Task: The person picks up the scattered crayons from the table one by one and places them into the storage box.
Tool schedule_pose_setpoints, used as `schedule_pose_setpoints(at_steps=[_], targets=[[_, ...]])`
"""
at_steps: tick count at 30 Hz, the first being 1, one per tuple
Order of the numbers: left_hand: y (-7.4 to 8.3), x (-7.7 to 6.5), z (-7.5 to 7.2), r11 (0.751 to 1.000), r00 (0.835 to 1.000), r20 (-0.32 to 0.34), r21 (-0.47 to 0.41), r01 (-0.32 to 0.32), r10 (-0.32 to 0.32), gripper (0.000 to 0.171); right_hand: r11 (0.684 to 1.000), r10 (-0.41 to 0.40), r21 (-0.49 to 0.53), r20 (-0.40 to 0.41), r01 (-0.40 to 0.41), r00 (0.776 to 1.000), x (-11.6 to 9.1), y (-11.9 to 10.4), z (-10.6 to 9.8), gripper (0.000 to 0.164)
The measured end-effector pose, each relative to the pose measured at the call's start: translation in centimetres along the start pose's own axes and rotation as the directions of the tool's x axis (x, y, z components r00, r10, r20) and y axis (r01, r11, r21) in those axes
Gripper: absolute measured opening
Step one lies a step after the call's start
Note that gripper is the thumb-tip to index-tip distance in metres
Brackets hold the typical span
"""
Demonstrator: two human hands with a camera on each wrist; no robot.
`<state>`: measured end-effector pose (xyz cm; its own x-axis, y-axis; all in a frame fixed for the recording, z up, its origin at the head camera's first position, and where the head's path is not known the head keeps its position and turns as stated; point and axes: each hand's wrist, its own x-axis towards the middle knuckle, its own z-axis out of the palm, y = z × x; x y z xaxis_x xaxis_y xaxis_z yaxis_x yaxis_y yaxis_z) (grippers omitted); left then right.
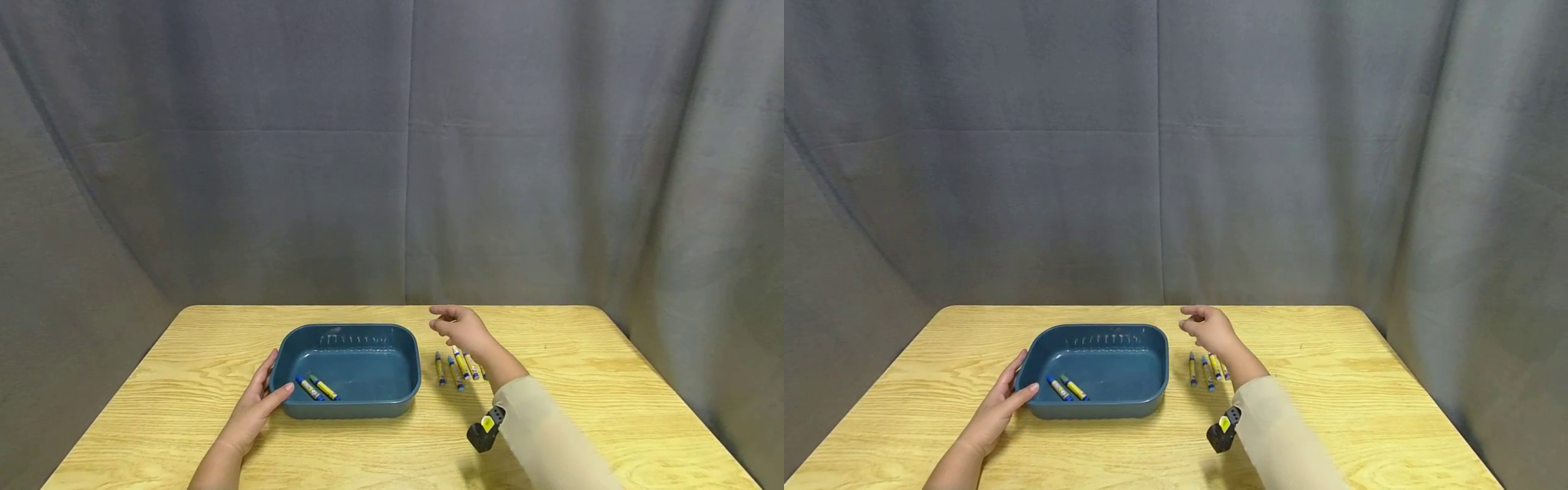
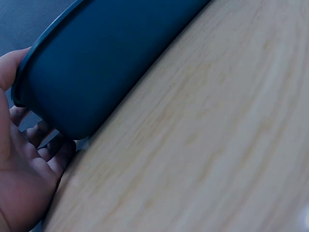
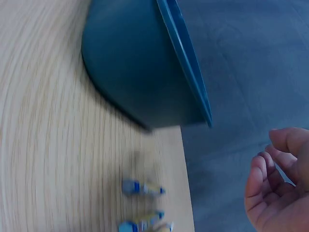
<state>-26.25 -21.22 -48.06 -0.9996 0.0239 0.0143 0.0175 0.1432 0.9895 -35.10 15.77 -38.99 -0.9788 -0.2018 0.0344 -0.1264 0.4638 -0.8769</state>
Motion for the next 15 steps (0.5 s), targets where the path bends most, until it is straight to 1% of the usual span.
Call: schedule_pose_setpoints(at_steps=[3, 8, 15], targets=[[0.0, 0.0, 0.0, 1.0, 1.0, 0.005, -0.004, -0.007, 0.007, 0.078, 1.0, 0.013, -0.002, -0.004, -0.013, 1.0, -0.3, 0.8, -1.2, 0.044], [0.1, 0.0, 0.1, 1.0, 1.0, 0.012, -0.006, -0.014, 0.014, 0.078, 0.998, 0.06, -0.008, -0.026, -0.061, 0.998, -0.9, 2.4, -2.7, 0.045], [0.1, -0.1, -0.1, 1.0, 1.0, -0.003, 0.002, -0.014, 0.014, 0.079, 0.993, 0.11, -0.04, -0.057, -0.112, 0.992, -1.8, 4.4, -3.8, 0.046]])
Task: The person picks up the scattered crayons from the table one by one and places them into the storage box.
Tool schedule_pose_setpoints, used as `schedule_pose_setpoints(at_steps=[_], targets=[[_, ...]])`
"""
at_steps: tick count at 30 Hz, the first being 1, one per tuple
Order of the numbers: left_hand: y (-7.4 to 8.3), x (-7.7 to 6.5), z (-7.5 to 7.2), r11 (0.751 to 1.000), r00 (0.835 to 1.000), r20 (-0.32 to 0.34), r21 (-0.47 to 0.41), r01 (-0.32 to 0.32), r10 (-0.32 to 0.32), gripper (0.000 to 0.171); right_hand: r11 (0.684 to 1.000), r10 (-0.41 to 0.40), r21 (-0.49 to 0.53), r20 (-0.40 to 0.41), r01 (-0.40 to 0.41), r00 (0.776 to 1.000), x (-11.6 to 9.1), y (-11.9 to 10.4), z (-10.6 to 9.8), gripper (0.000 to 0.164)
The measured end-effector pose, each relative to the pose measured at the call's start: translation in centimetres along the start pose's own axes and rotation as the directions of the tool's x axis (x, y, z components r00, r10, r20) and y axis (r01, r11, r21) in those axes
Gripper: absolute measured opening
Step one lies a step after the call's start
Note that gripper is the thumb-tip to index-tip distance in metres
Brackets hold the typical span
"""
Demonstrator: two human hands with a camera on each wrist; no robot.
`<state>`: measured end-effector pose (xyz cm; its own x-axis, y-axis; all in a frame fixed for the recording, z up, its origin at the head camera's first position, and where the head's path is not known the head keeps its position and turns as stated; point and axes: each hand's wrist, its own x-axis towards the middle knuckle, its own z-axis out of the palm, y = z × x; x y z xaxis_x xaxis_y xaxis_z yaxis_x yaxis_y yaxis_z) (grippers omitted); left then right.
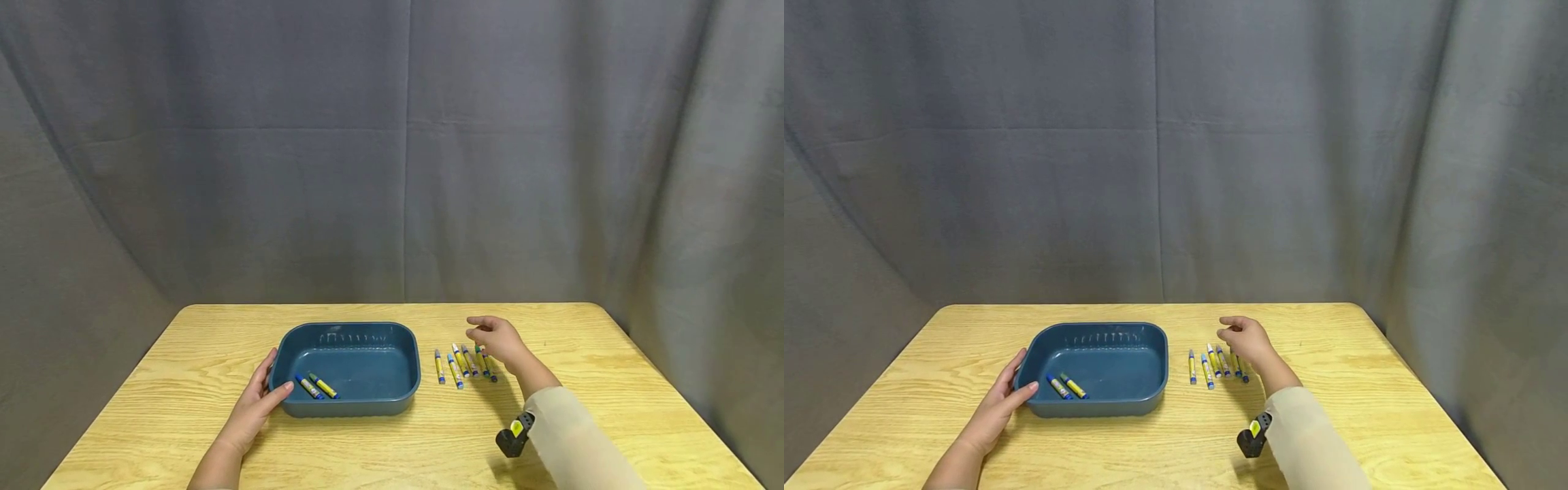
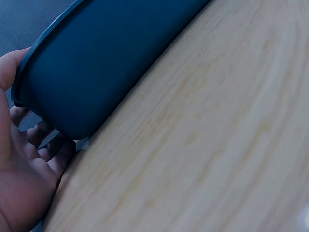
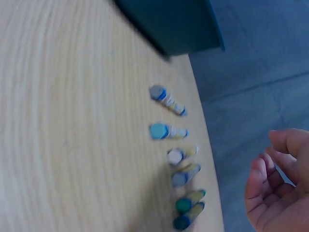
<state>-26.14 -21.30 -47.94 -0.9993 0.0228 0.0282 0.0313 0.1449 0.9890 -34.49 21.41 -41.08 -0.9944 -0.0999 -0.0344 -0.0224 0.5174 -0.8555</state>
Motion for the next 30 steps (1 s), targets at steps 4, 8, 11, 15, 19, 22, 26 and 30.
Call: schedule_pose_setpoints(at_steps=[4, 8, 11, 15, 19, 22, 26, 30], targets=[[0.0, 0.0, 0.0, 1.0, 1.0, 0.002, -0.006, -0.004, 0.004, 0.079, 0.999, 0.03, 0.017, -0.002, -0.03, 1.0, -0.4, 0.9, -0.3, 0.046], [-0.1, 0.1, 0.0, 1.0, 1.0, 0.003, -0.008, -0.001, 0.001, 0.079, 0.999, 0.044, 0.027, -0.012, -0.044, 0.999, -0.5, 1.9, -0.6, 0.046], [-0.1, 0.1, -0.1, 1.0, 1.0, 0.006, -0.006, 0.007, -0.007, 0.079, 0.998, 0.051, 0.035, -0.011, -0.05, 0.999, -0.5, 2.6, -0.8, 0.046], [-0.1, 0.1, -0.2, 1.0, 1.0, 0.009, -0.005, 0.013, -0.013, 0.079, 0.995, 0.076, 0.063, -0.006, -0.075, 0.997, -0.5, 3.5, -1.0, 0.046], [-0.1, 0.2, -0.2, 1.0, 1.0, 0.009, -0.008, 0.011, -0.011, 0.079, 0.996, 0.089, 0.027, -0.025, -0.088, 0.996, -0.8, 4.4, -1.0, 0.045], [-0.1, 0.2, -0.2, 1.0, 1.0, 0.007, -0.002, 0.013, -0.013, 0.079, 0.995, 0.094, -0.018, -0.038, -0.095, 0.995, -1.0, 4.9, -1.1, 0.044], [-0.1, 0.1, -0.2, 1.0, 1.0, 0.007, 0.009, 0.021, -0.021, 0.079, 0.993, 0.099, -0.056, -0.053, -0.102, 0.994, -1.0, 5.5, -1.0, 0.043], [-0.1, 0.0, -0.2, 1.0, 1.0, 0.007, 0.012, 0.029, -0.029, 0.079, 0.991, 0.094, -0.09, -0.069, -0.1, 0.993, -0.9, 5.9, -0.8, 0.042]])
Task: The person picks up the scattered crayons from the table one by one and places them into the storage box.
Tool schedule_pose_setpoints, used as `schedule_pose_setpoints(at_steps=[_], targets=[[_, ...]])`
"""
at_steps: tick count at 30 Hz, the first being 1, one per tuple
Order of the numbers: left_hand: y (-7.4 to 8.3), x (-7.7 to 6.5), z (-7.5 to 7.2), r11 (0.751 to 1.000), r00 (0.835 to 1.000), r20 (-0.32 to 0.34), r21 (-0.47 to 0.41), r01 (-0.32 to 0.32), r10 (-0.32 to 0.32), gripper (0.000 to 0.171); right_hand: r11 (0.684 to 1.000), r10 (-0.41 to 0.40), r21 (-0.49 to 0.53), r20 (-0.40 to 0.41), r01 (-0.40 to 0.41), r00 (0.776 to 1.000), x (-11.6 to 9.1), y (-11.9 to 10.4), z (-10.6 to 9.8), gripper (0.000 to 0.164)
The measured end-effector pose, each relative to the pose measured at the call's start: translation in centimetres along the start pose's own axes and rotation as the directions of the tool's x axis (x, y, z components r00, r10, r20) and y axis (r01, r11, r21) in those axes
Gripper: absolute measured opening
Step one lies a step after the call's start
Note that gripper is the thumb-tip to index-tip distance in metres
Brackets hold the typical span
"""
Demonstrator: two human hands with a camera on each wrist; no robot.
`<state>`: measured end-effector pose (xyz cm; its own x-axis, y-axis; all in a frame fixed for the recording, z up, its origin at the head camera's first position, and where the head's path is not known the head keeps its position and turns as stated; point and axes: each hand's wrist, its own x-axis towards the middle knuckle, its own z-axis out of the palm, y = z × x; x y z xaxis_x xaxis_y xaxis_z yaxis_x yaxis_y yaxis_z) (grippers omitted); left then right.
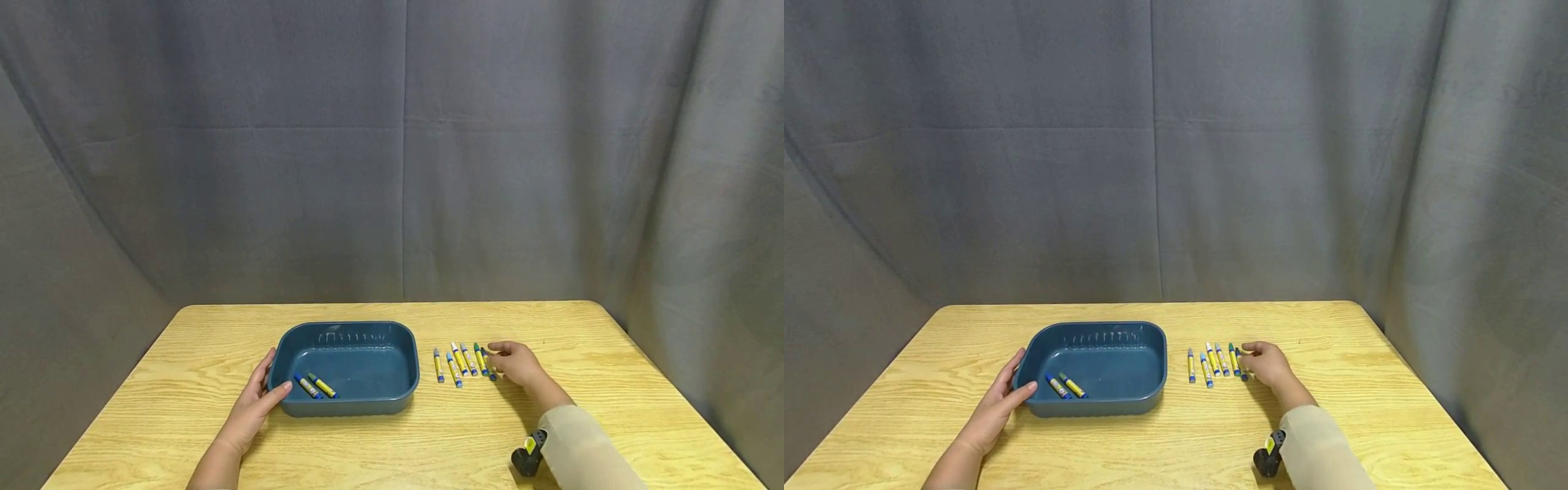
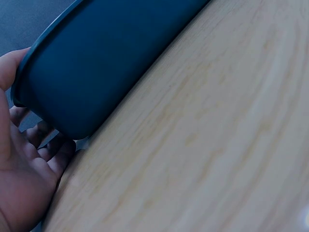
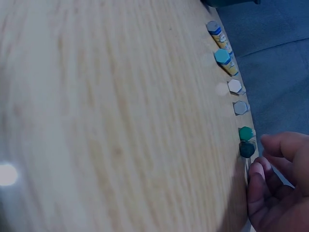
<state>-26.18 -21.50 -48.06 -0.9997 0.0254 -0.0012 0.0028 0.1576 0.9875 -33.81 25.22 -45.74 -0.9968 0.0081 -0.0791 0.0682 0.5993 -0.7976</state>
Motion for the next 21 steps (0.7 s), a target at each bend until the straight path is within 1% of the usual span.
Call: schedule_pose_setpoints(at_steps=[4, 12, 15, 21], targets=[[0.0, 0.0, 0.0, 1.0, 1.0, -0.002, -0.001, -0.006, 0.006, 0.079, 0.999, -0.011, -0.035, -0.009, 0.01, 1.0, 0.1, 0.1, 0.2, 0.041], [0.2, 0.0, 0.0, 1.0, 1.0, 0.003, -0.016, -0.009, 0.009, 0.078, 0.995, -0.022, -0.099, 0.013, 0.023, 1.0, -0.1, -0.6, 0.1, 0.045], [0.2, -0.1, 0.1, 1.0, 1.0, 0.005, -0.02, -0.013, 0.013, 0.078, 0.989, -0.026, -0.144, 0.019, 0.029, 0.999, -0.2, -1.0, 0.2, 0.045], [0.2, -0.1, 0.1, 1.0, 1.0, 0.002, -0.014, -0.009, 0.009, 0.078, 0.975, -0.028, -0.219, -0.003, 0.027, 1.0, -0.3, -1.7, 0.5, 0.042]])
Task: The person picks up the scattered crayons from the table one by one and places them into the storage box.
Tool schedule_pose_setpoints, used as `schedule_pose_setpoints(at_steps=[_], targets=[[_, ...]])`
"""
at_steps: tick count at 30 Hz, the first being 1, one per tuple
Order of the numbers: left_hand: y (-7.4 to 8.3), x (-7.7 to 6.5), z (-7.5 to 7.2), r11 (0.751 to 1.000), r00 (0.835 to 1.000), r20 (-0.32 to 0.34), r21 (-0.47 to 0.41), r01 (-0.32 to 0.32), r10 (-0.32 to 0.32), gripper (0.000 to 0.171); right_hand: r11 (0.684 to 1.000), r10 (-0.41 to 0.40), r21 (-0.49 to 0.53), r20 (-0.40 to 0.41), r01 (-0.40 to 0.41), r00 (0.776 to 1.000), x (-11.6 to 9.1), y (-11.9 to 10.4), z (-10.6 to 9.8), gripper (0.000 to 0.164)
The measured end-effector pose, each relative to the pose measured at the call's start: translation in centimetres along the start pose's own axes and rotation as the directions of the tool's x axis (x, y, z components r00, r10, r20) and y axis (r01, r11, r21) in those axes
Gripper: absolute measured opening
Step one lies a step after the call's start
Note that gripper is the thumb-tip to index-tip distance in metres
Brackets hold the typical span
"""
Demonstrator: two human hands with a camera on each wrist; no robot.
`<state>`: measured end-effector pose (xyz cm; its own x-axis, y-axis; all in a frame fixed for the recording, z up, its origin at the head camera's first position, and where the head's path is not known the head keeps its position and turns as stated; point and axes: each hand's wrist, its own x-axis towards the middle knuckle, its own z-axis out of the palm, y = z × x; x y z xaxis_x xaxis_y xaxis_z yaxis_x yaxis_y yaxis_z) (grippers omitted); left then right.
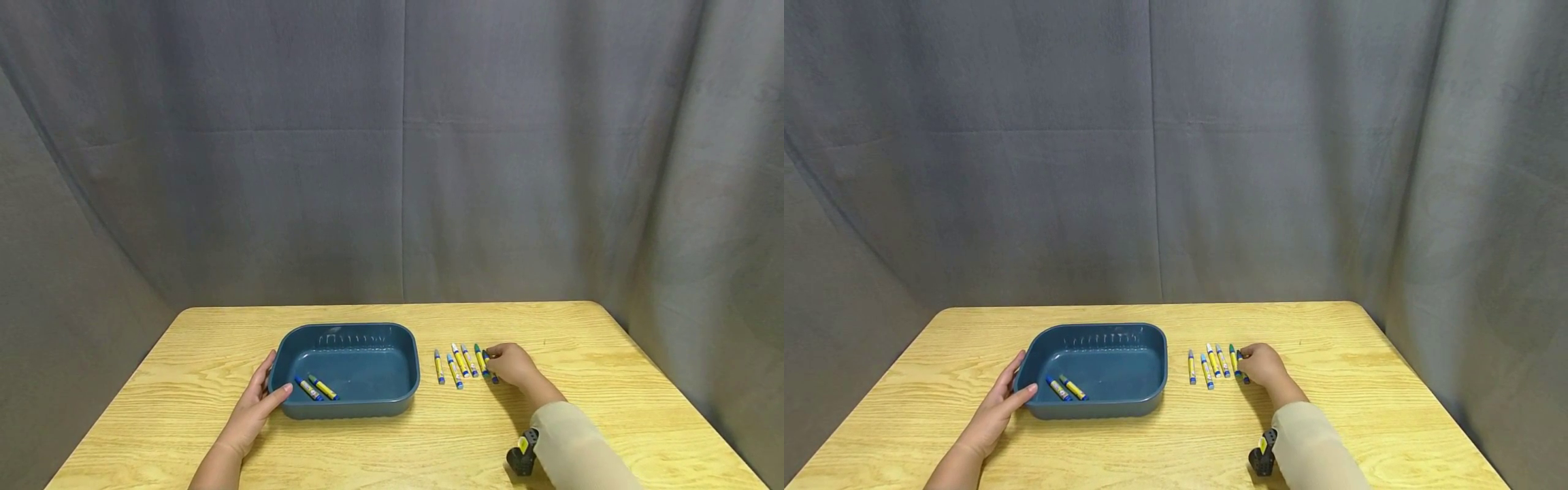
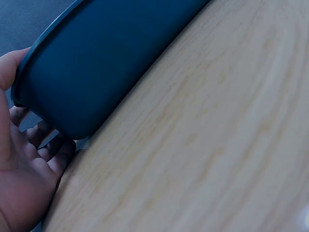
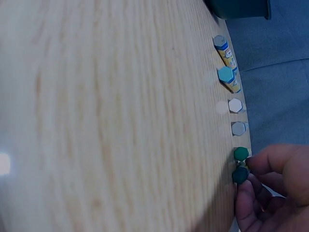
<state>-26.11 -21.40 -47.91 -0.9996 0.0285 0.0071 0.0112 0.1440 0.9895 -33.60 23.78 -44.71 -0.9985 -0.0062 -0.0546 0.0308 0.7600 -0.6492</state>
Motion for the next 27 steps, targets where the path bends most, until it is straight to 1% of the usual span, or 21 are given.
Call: schedule_pose_setpoints(at_steps=[3, 7, 11, 16, 18, 20, 24, 27], targets=[[0.0, 0.0, 0.0, 1.0, 1.0, -0.003, 0.002, -0.002, 0.002, 0.078, 1.0, 0.008, -0.008, -0.001, -0.008, 1.0, 0.0, -0.2, 0.0, 0.042], [0.0, 0.0, 0.0, 1.0, 1.0, -0.004, 0.001, -0.003, 0.003, 0.078, 1.0, 0.014, 0.021, 0.004, -0.015, 1.0, 0.1, -0.1, 0.0, 0.043], [0.0, -0.1, 0.0, 1.0, 1.0, -0.003, 0.0, -0.003, 0.003, 0.078, 0.99, 0.039, 0.132, 0.024, -0.042, 0.999, 0.3, 0.2, 0.0, 0.046], [0.0, -0.1, 0.0, 1.0, 1.0, -0.001, -0.007, -0.007, 0.007, 0.078, 0.954, 0.036, 0.298, 0.043, -0.047, 0.998, 0.6, 0.1, -0.3, 0.049], [0.1, 0.0, 0.0, 1.0, 1.0, -0.004, -0.007, -0.007, 0.007, 0.078, 0.939, 0.032, 0.341, 0.055, -0.048, 0.998, 0.7, -0.2, -0.5, 0.05], [0.0, -0.1, 0.0, 1.0, 1.0, -0.006, -0.004, -0.004, 0.004, 0.078, 0.93, 0.033, 0.363, 0.058, -0.052, 0.998, 0.8, -0.7, -0.6, 0.049], [0.0, -0.1, 0.0, 1.0, 1.0, -0.005, -0.001, 0.0, 0.0, 0.078, 0.931, 0.002, 0.364, 0.055, -0.022, 0.999, 0.7, -2.0, -0.7, 0.049], [0.0, 0.0, 0.0, 1.0, 1.0, -0.002, -0.006, -0.002, 0.002, 0.078, 0.923, -0.035, 0.385, 0.065, 0.007, 0.997, 0.7, -3.4, -0.7, 0.049]])
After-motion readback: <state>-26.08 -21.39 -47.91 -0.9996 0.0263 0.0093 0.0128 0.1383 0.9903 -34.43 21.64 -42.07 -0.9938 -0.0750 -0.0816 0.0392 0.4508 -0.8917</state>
